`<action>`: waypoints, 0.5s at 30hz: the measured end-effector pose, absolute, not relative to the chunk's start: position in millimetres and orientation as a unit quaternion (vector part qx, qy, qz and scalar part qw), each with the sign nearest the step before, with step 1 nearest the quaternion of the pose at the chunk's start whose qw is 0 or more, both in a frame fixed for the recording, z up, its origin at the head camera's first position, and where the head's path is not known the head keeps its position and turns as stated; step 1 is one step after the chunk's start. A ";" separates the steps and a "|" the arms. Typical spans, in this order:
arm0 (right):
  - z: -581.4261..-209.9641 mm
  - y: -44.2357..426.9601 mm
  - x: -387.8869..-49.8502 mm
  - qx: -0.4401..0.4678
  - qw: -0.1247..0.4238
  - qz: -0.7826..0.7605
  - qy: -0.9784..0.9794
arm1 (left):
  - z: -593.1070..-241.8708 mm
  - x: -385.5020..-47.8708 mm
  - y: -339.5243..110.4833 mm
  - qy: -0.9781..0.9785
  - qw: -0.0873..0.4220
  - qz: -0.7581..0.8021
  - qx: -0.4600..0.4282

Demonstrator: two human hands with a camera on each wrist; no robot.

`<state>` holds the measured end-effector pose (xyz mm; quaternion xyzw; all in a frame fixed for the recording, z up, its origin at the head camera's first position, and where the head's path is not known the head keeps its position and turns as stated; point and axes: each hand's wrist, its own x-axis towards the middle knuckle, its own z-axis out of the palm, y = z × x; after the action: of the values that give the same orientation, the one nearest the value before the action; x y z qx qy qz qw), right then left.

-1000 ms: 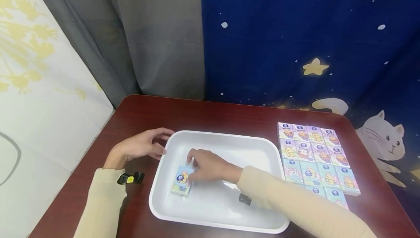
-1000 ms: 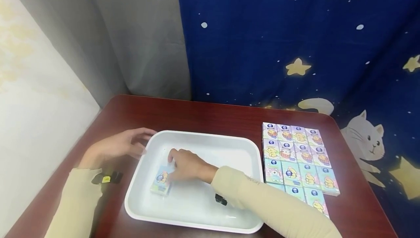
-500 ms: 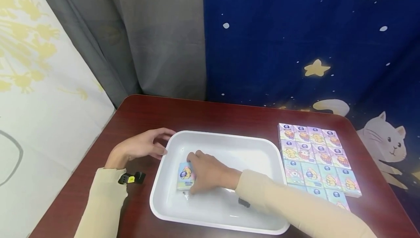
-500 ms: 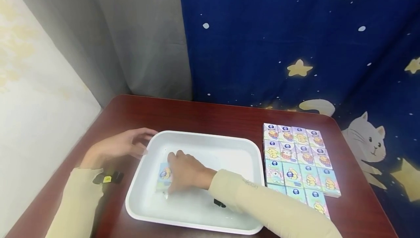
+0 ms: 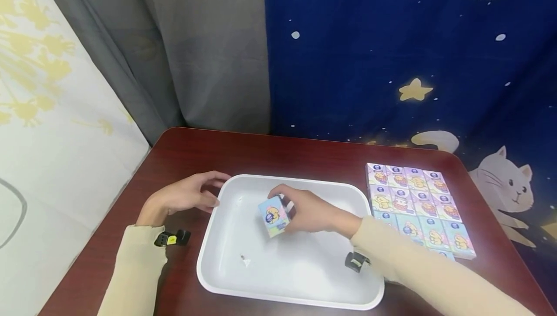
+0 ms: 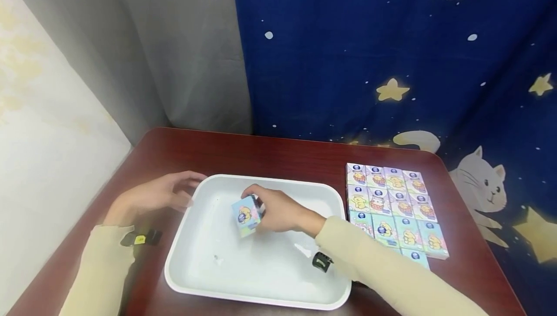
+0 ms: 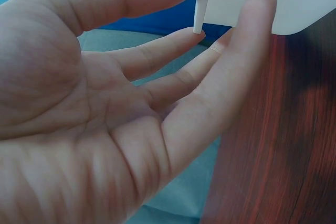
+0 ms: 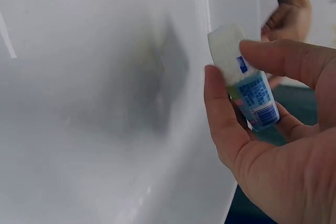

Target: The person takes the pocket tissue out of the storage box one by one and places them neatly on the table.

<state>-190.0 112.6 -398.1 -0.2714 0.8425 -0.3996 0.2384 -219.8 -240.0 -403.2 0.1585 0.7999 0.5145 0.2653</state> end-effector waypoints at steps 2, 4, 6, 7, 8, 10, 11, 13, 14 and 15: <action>-393.7 125.4 -190.0 -0.262 0.242 -0.412 0.839 | -403.2 -219.9 -240.7 0.796 0.266 0.518 0.163; -391.3 137.9 -190.1 -0.256 0.243 -0.421 0.836 | -402.6 -219.5 -241.4 0.795 0.266 0.519 0.165; -390.5 149.7 -189.8 -0.248 0.241 -0.426 0.836 | -402.3 -219.0 -241.5 0.795 0.266 0.519 0.168; -390.4 155.2 -189.3 -0.243 0.241 -0.431 0.835 | -402.2 -218.9 -241.6 0.796 0.266 0.518 0.168; -390.3 160.4 -188.6 -0.237 0.242 -0.437 0.833 | -402.4 -218.9 -241.9 0.797 0.266 0.516 0.167; -390.2 170.3 -186.5 -0.221 0.243 -0.448 0.831 | -402.7 -218.8 -241.8 0.799 0.266 0.513 0.167; -389.9 175.1 -184.9 -0.212 0.245 -0.459 0.827 | -402.8 -218.7 -241.8 0.799 0.266 0.513 0.167; -388.4 184.4 -180.9 -0.196 0.245 -0.480 0.819 | -403.1 -218.8 -241.8 0.799 0.266 0.513 0.165; -387.3 189.3 -178.3 -0.188 0.244 -0.489 0.816 | -403.2 -218.8 -241.7 0.799 0.265 0.514 0.165; -386.0 194.6 -175.7 -0.181 0.241 -0.495 0.815 | -403.4 -218.8 -241.6 0.798 0.265 0.515 0.166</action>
<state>-175.7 194.6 -386.0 -0.1806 0.8149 -0.4951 0.2413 -218.8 -241.6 -403.4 0.1655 0.7983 0.5147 0.2654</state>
